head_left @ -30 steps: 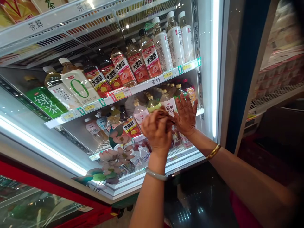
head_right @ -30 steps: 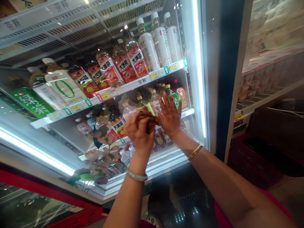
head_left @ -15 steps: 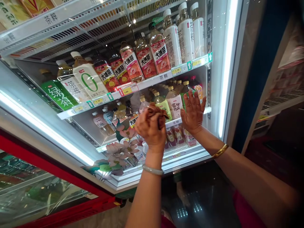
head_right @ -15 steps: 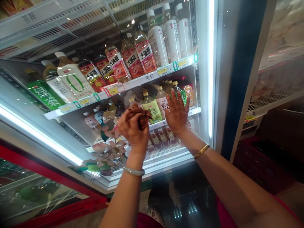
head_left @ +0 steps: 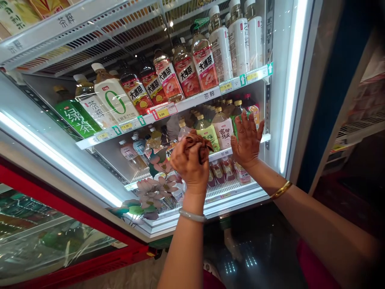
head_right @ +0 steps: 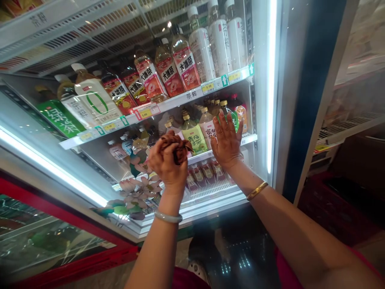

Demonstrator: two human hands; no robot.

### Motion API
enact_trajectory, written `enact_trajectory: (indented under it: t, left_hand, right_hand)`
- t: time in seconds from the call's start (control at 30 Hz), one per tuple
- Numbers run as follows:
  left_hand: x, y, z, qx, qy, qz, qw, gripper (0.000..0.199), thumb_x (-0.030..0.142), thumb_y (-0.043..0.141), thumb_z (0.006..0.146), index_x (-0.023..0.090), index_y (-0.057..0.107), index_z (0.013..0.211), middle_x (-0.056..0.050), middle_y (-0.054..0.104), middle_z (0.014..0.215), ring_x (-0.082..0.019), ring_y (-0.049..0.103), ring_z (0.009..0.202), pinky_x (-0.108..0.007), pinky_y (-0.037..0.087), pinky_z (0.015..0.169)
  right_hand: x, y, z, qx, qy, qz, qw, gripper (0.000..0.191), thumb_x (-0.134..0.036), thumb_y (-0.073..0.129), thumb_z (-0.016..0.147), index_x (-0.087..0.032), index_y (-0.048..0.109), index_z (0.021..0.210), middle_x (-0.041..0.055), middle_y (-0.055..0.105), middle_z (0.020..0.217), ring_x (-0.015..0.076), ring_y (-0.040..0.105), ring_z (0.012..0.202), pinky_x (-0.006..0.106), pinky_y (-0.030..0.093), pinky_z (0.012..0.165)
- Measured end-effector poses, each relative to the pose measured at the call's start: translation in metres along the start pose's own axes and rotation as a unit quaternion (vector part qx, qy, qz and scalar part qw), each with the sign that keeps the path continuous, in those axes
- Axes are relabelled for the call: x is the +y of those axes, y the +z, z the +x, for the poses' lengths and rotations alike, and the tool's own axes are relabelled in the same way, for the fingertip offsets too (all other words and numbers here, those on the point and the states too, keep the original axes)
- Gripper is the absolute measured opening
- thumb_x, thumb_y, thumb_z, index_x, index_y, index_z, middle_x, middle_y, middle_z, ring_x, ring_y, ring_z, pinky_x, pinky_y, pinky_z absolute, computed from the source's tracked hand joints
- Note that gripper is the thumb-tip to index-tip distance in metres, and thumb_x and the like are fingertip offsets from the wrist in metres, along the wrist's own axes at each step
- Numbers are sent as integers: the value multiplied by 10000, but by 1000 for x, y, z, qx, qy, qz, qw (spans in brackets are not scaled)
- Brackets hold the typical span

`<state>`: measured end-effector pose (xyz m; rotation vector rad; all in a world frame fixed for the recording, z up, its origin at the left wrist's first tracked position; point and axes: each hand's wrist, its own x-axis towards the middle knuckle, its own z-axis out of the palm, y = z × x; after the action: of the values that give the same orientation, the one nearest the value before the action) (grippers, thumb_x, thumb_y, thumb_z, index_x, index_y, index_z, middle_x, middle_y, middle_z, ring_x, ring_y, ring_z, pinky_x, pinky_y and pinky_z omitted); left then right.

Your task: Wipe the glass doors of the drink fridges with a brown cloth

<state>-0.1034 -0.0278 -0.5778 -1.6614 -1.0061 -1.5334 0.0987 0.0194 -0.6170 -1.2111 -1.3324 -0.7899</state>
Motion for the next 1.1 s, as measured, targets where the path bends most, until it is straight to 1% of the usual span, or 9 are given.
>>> enact_trajectory:
  t: [0.13,0.23,0.4,0.53,0.6,0.7,0.8,1.0,1.1]
  left_hand:
    - [22,13,-33,-95,90,-40,991,180,352,739,899,327,778,1072,-78,687,1368,-291,553,1310,-498,336,1174]
    - [21,13,-31,-135,148,-55,978,181,352,722,923,358,772,1097,-47,708,1355,-267,565,1304,-465,332,1178]
    - [0,-3,11,-66,53,-33,996,259,349,759,885,297,762,1139,-108,654,1394,-300,534,1332,-491,345,1182]
    - [8,0,3,-38,-7,-19,999,253,302,750,869,278,765,1120,-119,629,1414,-308,523,1346,-509,357,1174]
    - [20,10,-19,-50,24,-30,998,248,296,754,867,297,768,1114,-110,652,1402,-307,534,1337,-517,359,1166]
    - [31,23,-49,-76,133,-49,987,220,311,760,886,325,764,1106,-68,717,1337,-272,575,1304,-481,353,1179]
    - [24,25,-51,-95,178,-51,978,208,289,747,907,358,761,1102,-31,733,1328,-243,578,1314,-450,321,1198]
    - [2,3,-8,-60,60,-23,996,260,351,767,872,295,765,1126,-113,651,1416,-311,514,1365,-520,339,1186]
    - [6,3,-21,-63,46,-21,997,231,353,764,870,290,774,1091,-112,652,1406,-313,525,1355,-527,343,1184]
  right_hand:
    - [-2,-1,-1,-11,6,6,1000,707,-359,355,1043,-318,48,1679,65,229,1743,292,128,1634,715,35,1284]
    - [-5,-1,-1,-12,12,1,1000,712,-337,359,1041,-308,47,1680,75,226,1743,291,108,1636,719,22,1282]
    - [-10,-2,0,-7,17,-5,1000,717,-321,349,1037,-309,31,1679,73,206,1749,286,68,1640,715,37,1284]
    - [-10,-1,0,-12,32,0,999,706,-329,345,1031,-318,63,1678,57,220,1746,283,92,1639,712,46,1286]
    - [-9,0,0,-8,28,1,1000,704,-338,355,1030,-307,81,1678,66,228,1743,286,105,1637,710,44,1287]
    - [-7,1,0,-4,26,-1,1000,693,-353,359,1038,-308,95,1677,66,241,1739,281,120,1636,699,54,1293]
    - [-7,0,0,-2,21,-5,1000,690,-345,347,1046,-312,71,1678,67,236,1741,273,108,1638,691,62,1296]
    - [-7,-2,0,-18,21,3,1000,709,-351,345,1037,-328,38,1676,60,212,1748,287,90,1639,706,29,1286]
    - [-7,-2,0,-16,20,12,1000,728,-347,359,1032,-342,18,1675,48,196,1753,283,91,1639,699,29,1289]
